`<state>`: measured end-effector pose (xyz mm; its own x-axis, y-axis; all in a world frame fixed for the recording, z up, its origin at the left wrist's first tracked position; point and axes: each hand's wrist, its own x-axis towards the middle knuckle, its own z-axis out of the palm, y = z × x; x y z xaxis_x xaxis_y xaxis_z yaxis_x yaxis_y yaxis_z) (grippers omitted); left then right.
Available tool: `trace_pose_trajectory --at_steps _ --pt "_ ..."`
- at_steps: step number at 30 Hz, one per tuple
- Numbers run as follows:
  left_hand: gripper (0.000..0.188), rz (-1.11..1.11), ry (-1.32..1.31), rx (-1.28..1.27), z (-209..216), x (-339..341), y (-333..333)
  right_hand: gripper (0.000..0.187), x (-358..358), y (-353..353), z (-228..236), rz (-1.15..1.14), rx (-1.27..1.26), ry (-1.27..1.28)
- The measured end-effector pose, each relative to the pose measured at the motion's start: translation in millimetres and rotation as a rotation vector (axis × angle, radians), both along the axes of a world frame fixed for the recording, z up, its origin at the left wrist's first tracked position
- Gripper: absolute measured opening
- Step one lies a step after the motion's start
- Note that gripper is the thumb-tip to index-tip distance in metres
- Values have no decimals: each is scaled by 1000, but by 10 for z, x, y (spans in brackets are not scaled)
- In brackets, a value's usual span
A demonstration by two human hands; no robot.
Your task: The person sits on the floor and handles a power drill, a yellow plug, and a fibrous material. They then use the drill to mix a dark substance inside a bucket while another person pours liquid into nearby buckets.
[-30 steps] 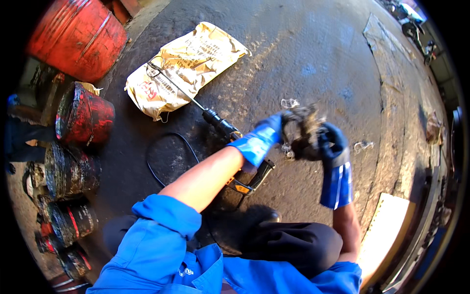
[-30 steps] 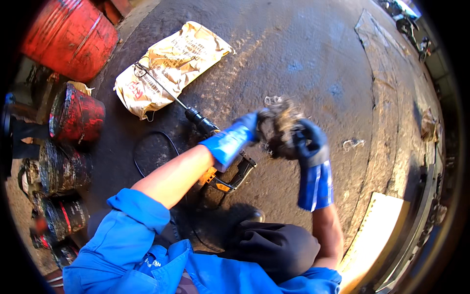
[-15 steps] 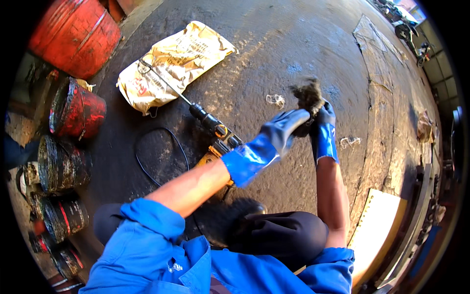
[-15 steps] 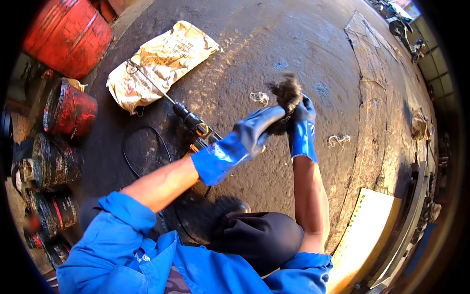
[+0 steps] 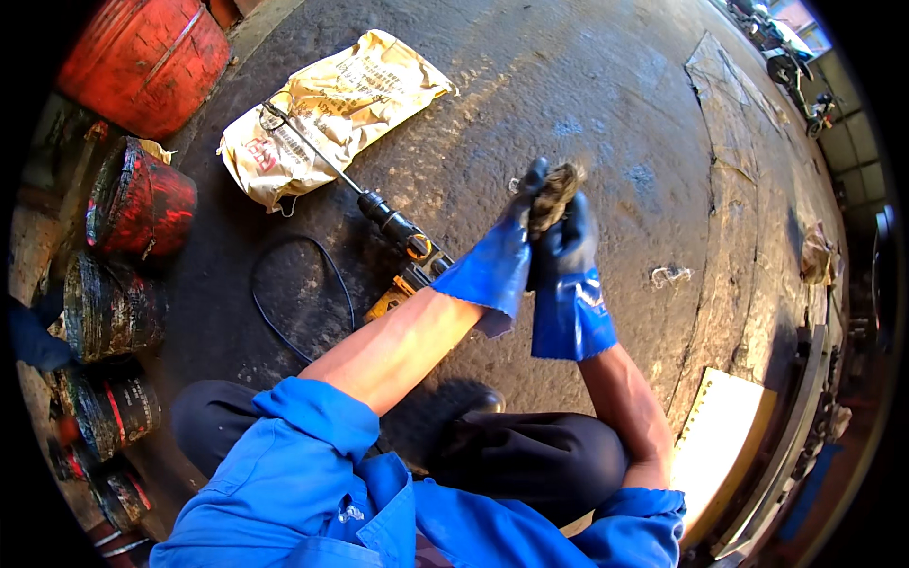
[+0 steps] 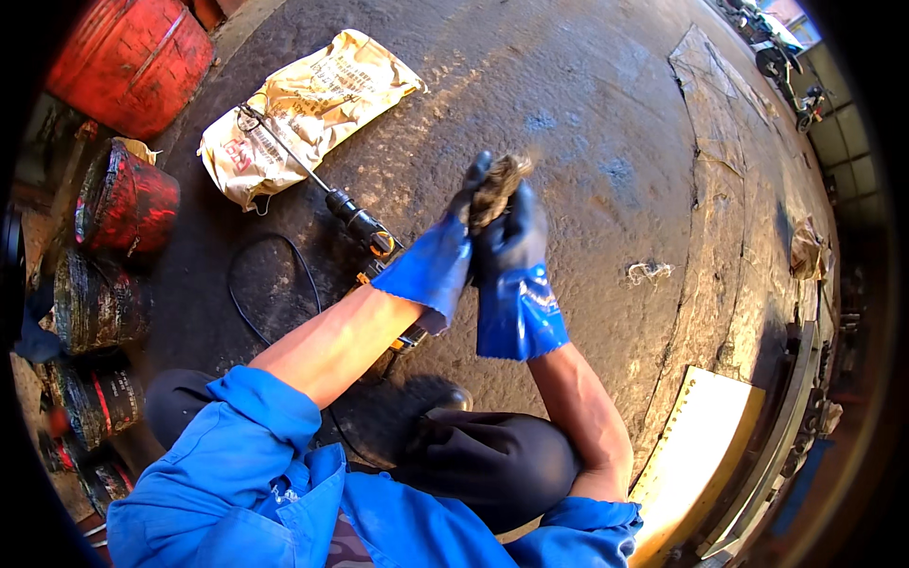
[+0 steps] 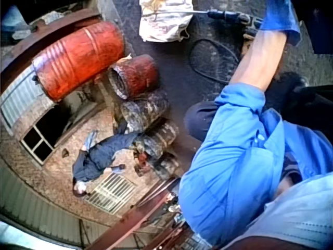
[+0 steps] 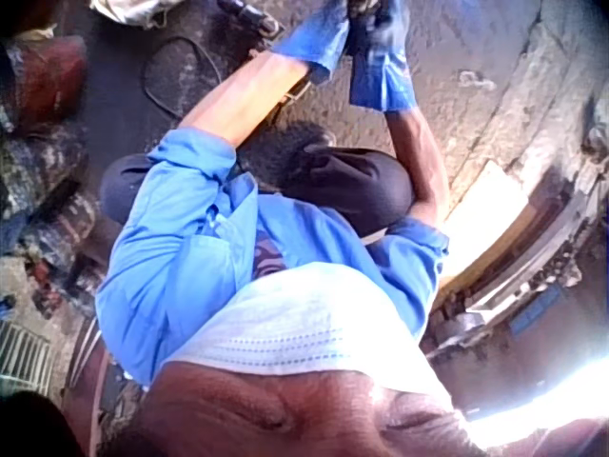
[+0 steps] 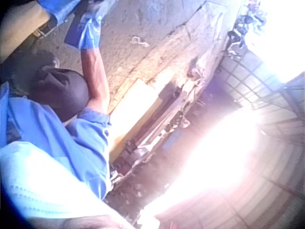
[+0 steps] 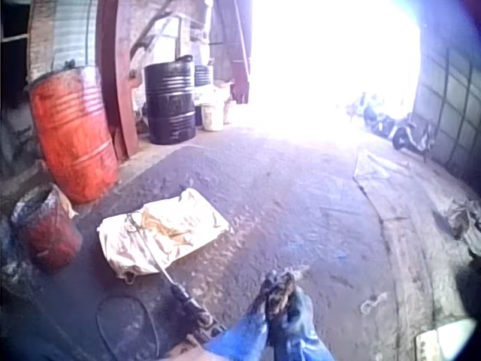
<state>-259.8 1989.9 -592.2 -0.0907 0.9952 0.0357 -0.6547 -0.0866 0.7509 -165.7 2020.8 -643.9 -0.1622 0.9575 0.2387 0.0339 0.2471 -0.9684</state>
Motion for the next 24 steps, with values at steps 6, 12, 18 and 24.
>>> trace_pose_trajectory --at_steps 6,12,18,24 --pt "38 -401 -649 10 -733 -512 551 41 -149 -258 801 235 460 -524" --pt "39 19 -421 -472 -644 124 256 56 129 20 139 -12 521 -1256" --pt "25 131 -626 -289 -998 -497 212 57 -343 114 54 124 1027 -1251" --pt "23 240 -44 -533 -623 -482 258 54 -389 -200 460 32 1051 -1369"
